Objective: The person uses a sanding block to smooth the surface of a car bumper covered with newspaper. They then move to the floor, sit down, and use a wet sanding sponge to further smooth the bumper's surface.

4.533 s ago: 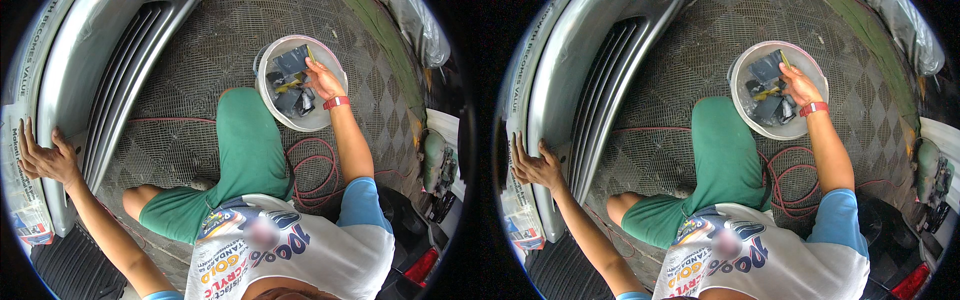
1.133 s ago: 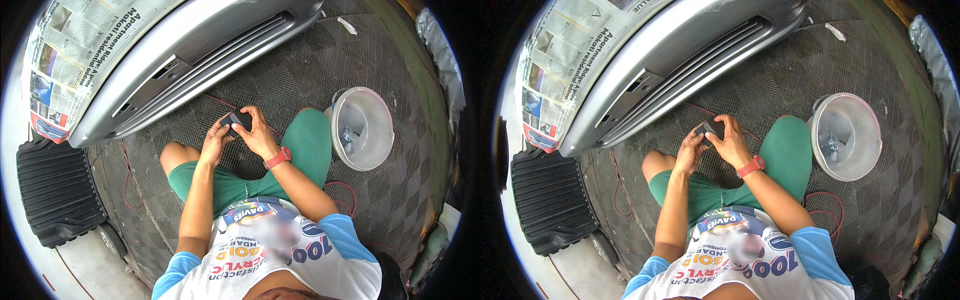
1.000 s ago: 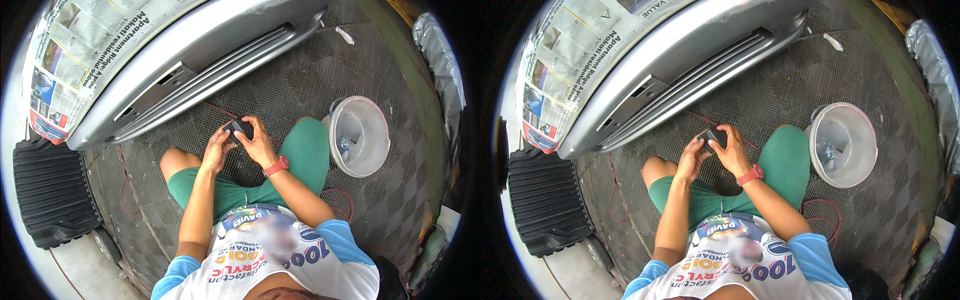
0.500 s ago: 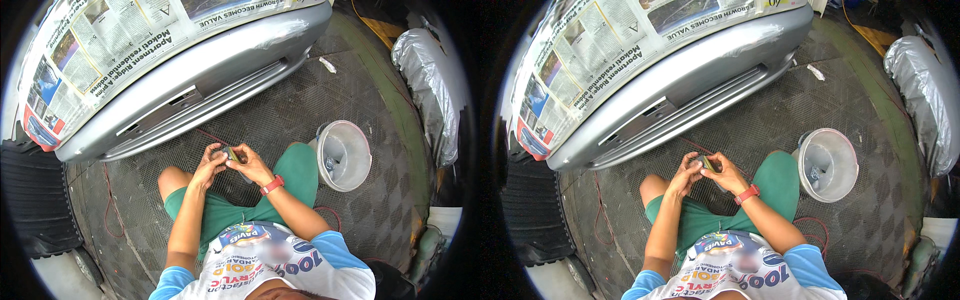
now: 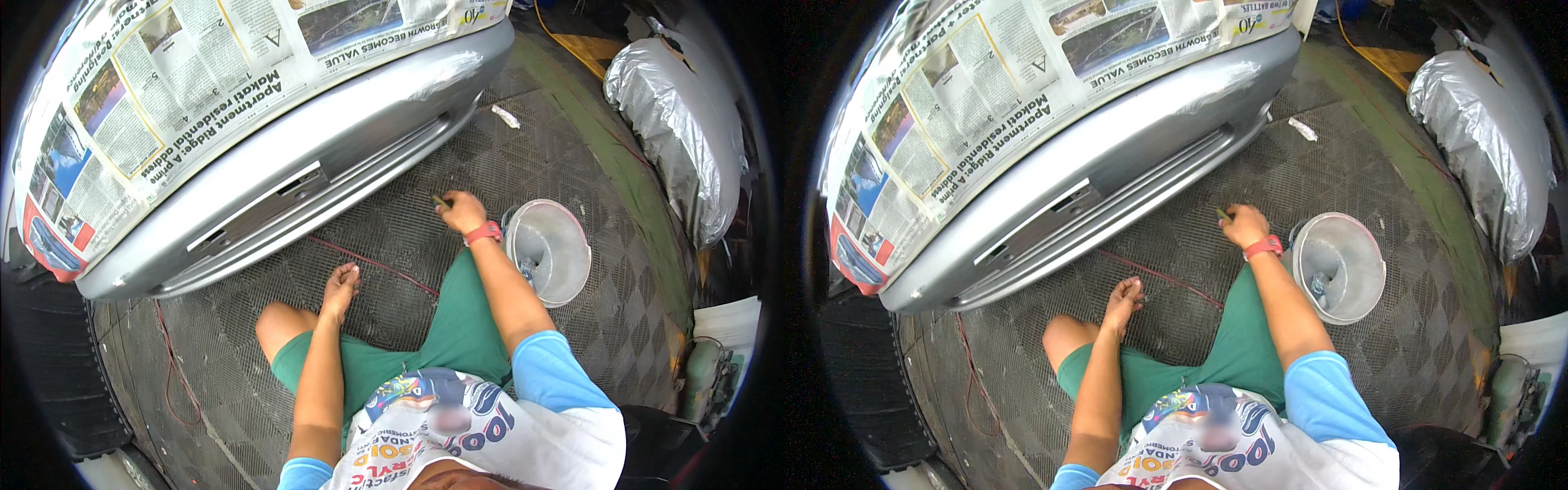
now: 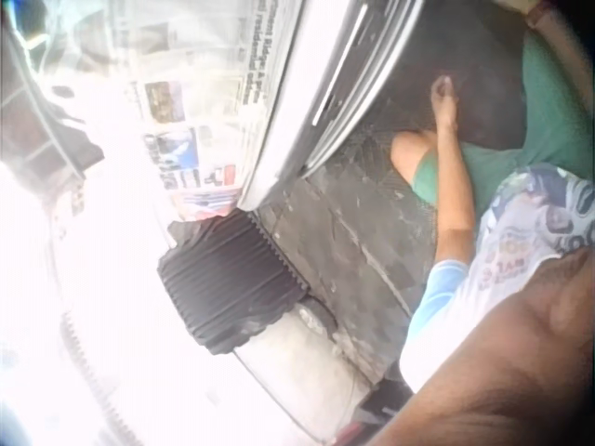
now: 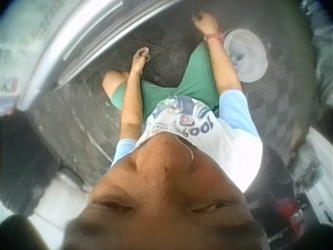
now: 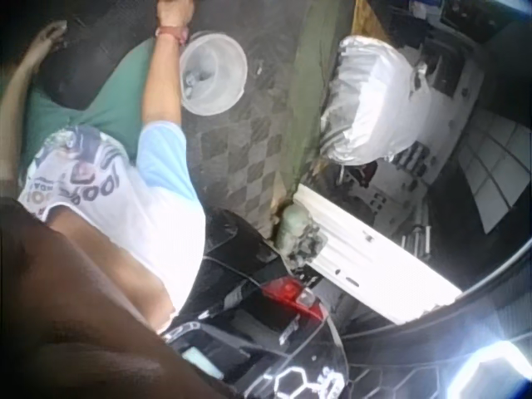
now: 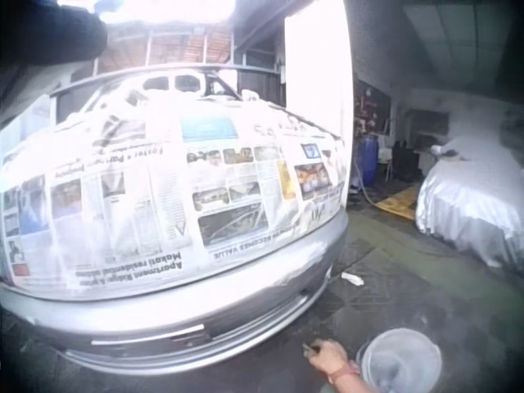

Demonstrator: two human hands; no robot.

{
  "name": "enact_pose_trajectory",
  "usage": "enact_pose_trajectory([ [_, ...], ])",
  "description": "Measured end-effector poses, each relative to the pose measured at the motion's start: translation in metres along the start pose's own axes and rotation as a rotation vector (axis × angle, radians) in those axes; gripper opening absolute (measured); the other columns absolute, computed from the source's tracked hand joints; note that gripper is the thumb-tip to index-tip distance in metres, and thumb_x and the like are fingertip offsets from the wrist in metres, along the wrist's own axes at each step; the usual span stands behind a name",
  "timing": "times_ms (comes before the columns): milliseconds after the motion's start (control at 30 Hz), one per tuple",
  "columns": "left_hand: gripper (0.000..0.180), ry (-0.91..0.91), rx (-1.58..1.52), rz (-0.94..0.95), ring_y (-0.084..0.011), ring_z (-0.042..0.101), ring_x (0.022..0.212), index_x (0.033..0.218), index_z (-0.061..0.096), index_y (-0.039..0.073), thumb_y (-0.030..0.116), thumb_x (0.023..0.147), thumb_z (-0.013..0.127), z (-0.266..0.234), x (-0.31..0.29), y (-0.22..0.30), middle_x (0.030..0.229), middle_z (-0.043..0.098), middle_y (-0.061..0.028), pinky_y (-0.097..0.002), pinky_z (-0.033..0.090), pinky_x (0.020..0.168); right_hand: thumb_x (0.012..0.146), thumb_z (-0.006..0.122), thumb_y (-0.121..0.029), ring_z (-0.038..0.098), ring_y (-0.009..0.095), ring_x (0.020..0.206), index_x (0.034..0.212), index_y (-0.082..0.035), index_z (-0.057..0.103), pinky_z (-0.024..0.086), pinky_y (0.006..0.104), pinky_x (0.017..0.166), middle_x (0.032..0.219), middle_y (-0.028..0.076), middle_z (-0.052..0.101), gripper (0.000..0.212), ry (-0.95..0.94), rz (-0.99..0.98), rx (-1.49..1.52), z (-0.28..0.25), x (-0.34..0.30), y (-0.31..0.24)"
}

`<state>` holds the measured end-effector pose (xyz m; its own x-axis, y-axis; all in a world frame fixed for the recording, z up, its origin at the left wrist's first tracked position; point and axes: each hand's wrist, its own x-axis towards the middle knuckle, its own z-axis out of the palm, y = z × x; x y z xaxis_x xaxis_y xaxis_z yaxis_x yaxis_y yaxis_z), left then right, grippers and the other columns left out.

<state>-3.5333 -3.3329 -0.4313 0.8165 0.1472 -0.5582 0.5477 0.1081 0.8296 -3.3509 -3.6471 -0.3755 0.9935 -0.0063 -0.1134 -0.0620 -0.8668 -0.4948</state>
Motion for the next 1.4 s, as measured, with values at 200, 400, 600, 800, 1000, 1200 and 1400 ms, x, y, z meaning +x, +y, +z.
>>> enact_pose_trajectory([
  [200, 0.045, 0.004, -0.011, 0.002, -0.0163, 0.064, 0.109, 0.138, 0.061, 0.008, 0.039, 0.106, 0.066, 0.002, -0.003, 0.007, 0.126, 0.068, -0.0047, -0.0323, 0.053, 0.091, 0.083, 0.082, -0.019, 0.066, 0.036, 0.114, 0.118, -0.005, 0.071, 0.051, 0.0449, 0.102, 0.119, 0.016, 0.07, 0.039, 0.746, -0.324, 0.426, -0.098, 0.001, -0.008],
  [400, 0.045, 0.014, -0.003, 0.008, -0.0166, 0.065, 0.107, 0.138, 0.061, 0.006, 0.038, 0.106, 0.067, 0.005, 0.009, 0.003, 0.126, 0.068, -0.0052, -0.0322, 0.054, 0.09, 0.085, 0.082, -0.018, 0.064, 0.038, 0.117, 0.122, -0.005, 0.068, 0.051, 0.0449, 0.104, 0.125, 0.018, 0.066, 0.042, 0.926, -0.278, 0.369, -0.141, -0.001, -0.047],
  [600, 0.047, 0.015, 0.02, 0.0, -0.0174, 0.066, 0.106, 0.138, 0.061, 0.005, 0.038, 0.105, 0.068, 0.003, 0.014, -0.004, 0.126, 0.068, -0.0058, -0.0325, 0.055, 0.09, 0.087, 0.081, -0.023, 0.064, 0.038, 0.122, 0.126, -0.005, 0.07, 0.049, 0.0456, 0.108, 0.128, 0.021, 0.069, 0.044, 0.895, -0.48, 0.317, -0.181, 0.029, -0.118],
  [800, 0.047, 0.001, 0.011, 0.013, -0.0176, 0.066, 0.106, 0.138, 0.061, 0.005, 0.039, 0.105, 0.067, 0.005, 0.015, -0.004, 0.126, 0.068, -0.0059, -0.0335, 0.055, 0.091, 0.089, 0.079, -0.03, 0.063, 0.039, 0.117, 0.121, -0.007, 0.076, 0.05, 0.0474, 0.104, 0.12, 0.023, 0.069, 0.04, 0.88, -0.356, 0.148, -0.189, 0.064, -0.119],
  [1000, 0.044, 0.006, 0.027, 0.009, -0.0162, 0.065, 0.105, 0.137, 0.062, 0.007, 0.038, 0.106, 0.067, 0.003, 0.017, -0.003, 0.124, 0.068, -0.0051, -0.0329, 0.054, 0.091, 0.09, 0.078, -0.028, 0.063, 0.039, 0.112, 0.116, -0.008, 0.079, 0.052, 0.0465, 0.1, 0.118, 0.021, 0.066, 0.033, 0.85, -0.686, 0.134, -0.151, 0.016, -0.158],
  [1200, 0.042, 0.006, 0.041, 0.02, -0.0149, 0.064, 0.104, 0.136, 0.062, 0.006, 0.035, 0.105, 0.067, 0.006, 0.021, -0.002, 0.12, 0.069, -0.0043, -0.0319, 0.053, 0.089, 0.094, 0.073, -0.03, 0.064, 0.041, 0.107, 0.118, -0.007, 0.079, 0.052, 0.0486, 0.096, 0.112, 0.025, 0.069, 0.034, 0.971, -0.394, -0.051, -0.195, 0.077, -0.12],
  [1400, 0.042, -0.002, 0.089, 0.054, -0.0146, 0.064, 0.101, 0.137, 0.062, 0.005, 0.032, 0.105, 0.068, 0.006, 0.025, -0.01, 0.115, 0.069, -0.0047, -0.0307, 0.052, 0.086, 0.095, 0.072, -0.029, 0.062, 0.04, 0.11, 0.123, -0.009, 0.077, 0.052, 0.0473, 0.097, 0.117, 0.022, 0.068, 0.034, 0.903, -0.526, -0.063, -0.185, 0.066, -0.131],
])
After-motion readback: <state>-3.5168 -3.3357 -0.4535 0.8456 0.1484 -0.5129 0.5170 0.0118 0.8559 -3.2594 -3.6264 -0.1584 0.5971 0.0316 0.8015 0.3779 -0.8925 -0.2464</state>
